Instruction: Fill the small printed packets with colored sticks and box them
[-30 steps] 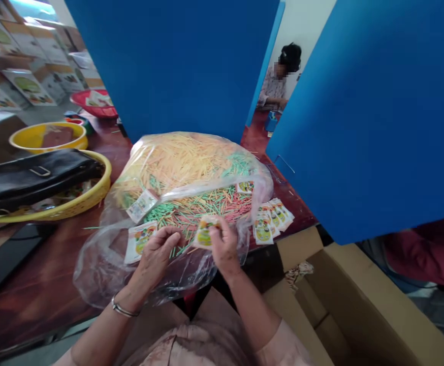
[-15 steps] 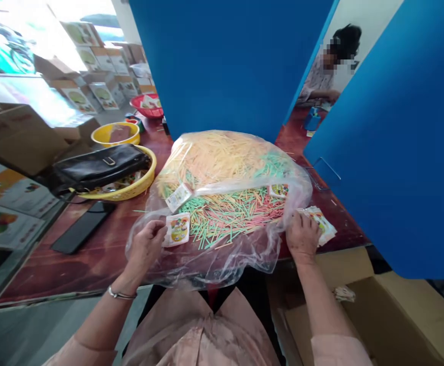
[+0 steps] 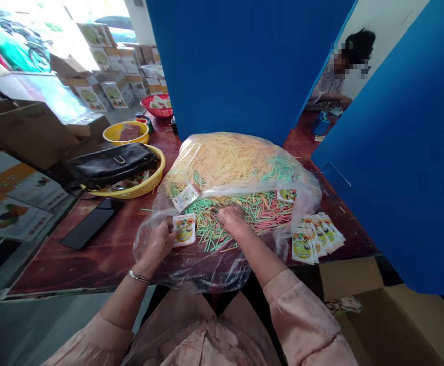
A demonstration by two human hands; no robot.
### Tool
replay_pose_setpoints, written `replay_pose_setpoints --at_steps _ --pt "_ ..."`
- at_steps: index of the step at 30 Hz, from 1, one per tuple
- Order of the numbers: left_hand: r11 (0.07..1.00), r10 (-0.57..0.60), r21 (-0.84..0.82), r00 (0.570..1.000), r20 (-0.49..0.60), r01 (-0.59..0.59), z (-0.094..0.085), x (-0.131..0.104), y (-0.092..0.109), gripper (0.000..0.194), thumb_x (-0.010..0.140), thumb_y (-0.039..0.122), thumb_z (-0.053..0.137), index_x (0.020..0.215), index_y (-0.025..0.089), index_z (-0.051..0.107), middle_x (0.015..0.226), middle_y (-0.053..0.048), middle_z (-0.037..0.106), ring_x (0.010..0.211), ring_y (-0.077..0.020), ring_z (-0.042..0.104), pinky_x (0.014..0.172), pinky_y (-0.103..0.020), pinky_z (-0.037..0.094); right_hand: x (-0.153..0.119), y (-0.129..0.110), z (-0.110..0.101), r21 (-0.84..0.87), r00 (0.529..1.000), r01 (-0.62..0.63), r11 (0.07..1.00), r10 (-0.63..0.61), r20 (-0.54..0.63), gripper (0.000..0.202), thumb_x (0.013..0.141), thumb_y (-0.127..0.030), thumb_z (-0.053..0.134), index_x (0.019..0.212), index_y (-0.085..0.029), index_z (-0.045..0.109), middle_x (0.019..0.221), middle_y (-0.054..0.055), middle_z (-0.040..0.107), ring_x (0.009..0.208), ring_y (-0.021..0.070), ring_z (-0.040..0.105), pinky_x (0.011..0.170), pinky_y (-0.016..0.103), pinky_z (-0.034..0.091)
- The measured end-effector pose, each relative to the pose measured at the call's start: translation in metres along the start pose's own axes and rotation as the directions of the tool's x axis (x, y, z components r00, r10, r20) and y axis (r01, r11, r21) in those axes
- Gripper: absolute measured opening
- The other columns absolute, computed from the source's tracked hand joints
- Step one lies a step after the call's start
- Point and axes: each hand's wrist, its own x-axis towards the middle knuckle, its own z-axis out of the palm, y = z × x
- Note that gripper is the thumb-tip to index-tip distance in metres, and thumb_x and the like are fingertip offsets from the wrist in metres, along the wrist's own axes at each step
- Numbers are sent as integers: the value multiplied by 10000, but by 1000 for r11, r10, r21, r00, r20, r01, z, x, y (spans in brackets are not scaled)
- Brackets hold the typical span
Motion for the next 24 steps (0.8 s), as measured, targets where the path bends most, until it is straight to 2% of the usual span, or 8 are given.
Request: replay_pose_setpoints --at_steps 5,8,14,18,20,24 --pt "1000 -8 -16 999 -41 7 1 0 2 267 762 402 539 878 162 560 795 -81 666 707 -193 613 586 -256 383 5 0 4 -28 1000 23 999 -23 9 132 709 -199 632 796 -149 718 864 135 713 897 240 621 776 297 431" --pt "999 4 -39 998 -68 -6 4 -1 3 193 733 346 567 819 173 563 702 -47 635 652 -175 587 561 -246 365 3 -2 5 -35 999 51 998 -51 -1 142 729 -155 588 791 -145 715 829 131 713 862 238 628 774 308 428" --pt "979 -20 -202 995 -95 0 13 2 0 165 683 275 574 807 166 570 664 -15 604 584 -144 551 544 -233 375 -2 -10 11 -43 997 0 999 -3 -83 231 805 -105 475 897 -94 687 909 180 683 906 264 603 792 360 414" --pt "962 18 -271 994 -105 -46 17 -1 -3 149 743 290 522 809 171 584 669 -6 615 602 -137 563 552 -220 380 -6 -6 16 -37 993 -15 999 11 -119 222 822 -131 480 951 -113 660 981 161 656 938 260 577 801 353 412" --pt "971 55 -224 989 -137 -85 18 -6 -2 172 788 298 487 837 179 602 695 -12 635 621 -141 573 573 -223 383 -11 -2 19 -29 989 -23 999 18 -145 204 834 -176 498 967 -123 644 1003 149 643 953 258 566 810 348 409" --pt "990 138 43 967 -214 -132 16 -15 2 274 870 271 391 1027 185 598 807 -56 666 702 -175 594 627 -252 385 -18 6 21 15 983 -2 1000 5 -181 224 857 -330 518 935 -155 633 1003 117 639 944 240 560 821 340 403"
